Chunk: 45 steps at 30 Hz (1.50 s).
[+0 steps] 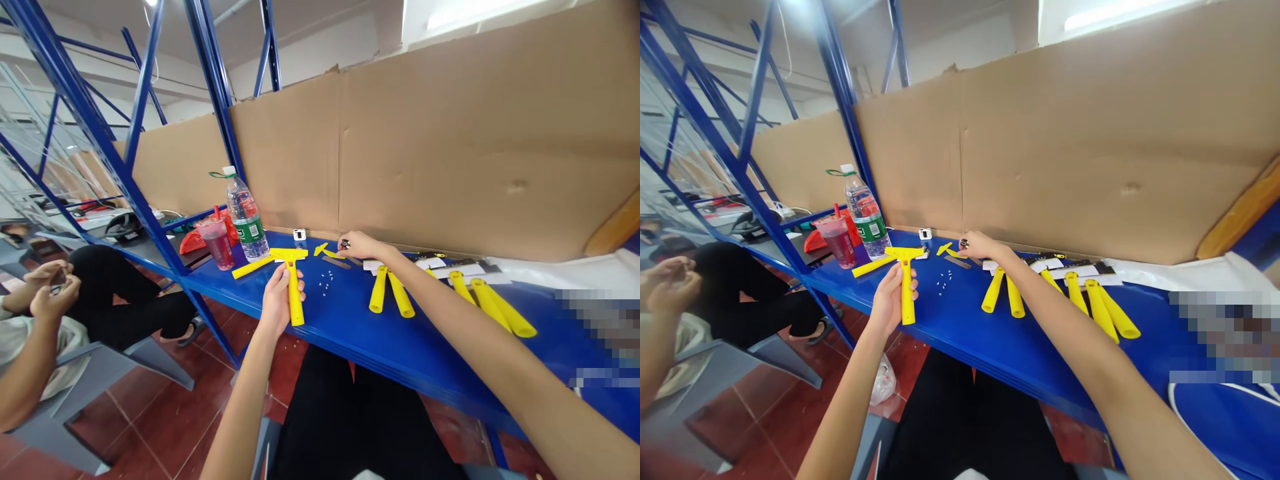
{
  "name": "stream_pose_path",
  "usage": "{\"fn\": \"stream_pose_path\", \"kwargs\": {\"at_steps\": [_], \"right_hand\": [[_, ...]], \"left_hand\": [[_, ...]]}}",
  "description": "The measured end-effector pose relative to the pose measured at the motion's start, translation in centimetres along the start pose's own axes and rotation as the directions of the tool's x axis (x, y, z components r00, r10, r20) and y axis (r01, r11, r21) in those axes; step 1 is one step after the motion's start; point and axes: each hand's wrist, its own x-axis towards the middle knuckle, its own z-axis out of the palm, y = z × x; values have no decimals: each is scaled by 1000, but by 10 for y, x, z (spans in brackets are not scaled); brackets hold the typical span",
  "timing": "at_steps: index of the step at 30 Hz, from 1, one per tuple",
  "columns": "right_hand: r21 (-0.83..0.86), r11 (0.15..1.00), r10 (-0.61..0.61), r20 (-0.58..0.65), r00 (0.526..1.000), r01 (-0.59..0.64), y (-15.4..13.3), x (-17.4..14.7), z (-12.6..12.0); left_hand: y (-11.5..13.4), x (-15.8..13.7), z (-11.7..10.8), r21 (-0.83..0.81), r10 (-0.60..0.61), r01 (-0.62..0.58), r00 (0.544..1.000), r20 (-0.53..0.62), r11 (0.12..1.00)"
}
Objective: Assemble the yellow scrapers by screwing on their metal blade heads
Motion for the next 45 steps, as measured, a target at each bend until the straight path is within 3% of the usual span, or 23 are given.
{"fn": "stream_pose_path", "kwargs": {"at_steps": [3, 10, 15, 23, 31, 34, 37, 41, 45], "right_hand": [[-31, 999, -25, 15, 1000, 26, -3, 28, 0], [-127, 989, -63, 82, 995, 73, -18, 75, 28], [-205, 974, -76, 93, 993, 94, -26, 80, 32], [-233, 969, -82, 24, 996, 86, -43, 61, 29], [90, 996, 18, -185, 983, -1, -54, 30, -16], [239, 969, -24, -145, 989, 58, -63, -1, -44], [459, 878, -142, -28, 990, 139, -78, -30, -72], [480, 863, -165, -25, 986, 157, -101, -49, -92], [479, 849, -264, 22, 964, 221, -118, -53, -91]], "left_hand": [[0, -1, 1, -9, 9, -9, 1000, -3, 1000], [1, -2, 3, -18, -6, 6, 1000, 3, 1000], [0, -1, 2, -31, -11, 12, 1000, 10, 999], [0, -2, 1, -50, -25, 25, 1000, -1, 998], [-4, 2, -3, -45, 2, -3, 1000, -24, 999], [-7, 1, -4, -7, 28, -28, 999, -27, 1000], [-7, -2, -2, 29, 41, -41, 999, 1, 999], [-4, -9, 5, 86, 41, -43, 999, 25, 995], [-1, -16, 17, 167, 54, -59, 998, 36, 984]]}}
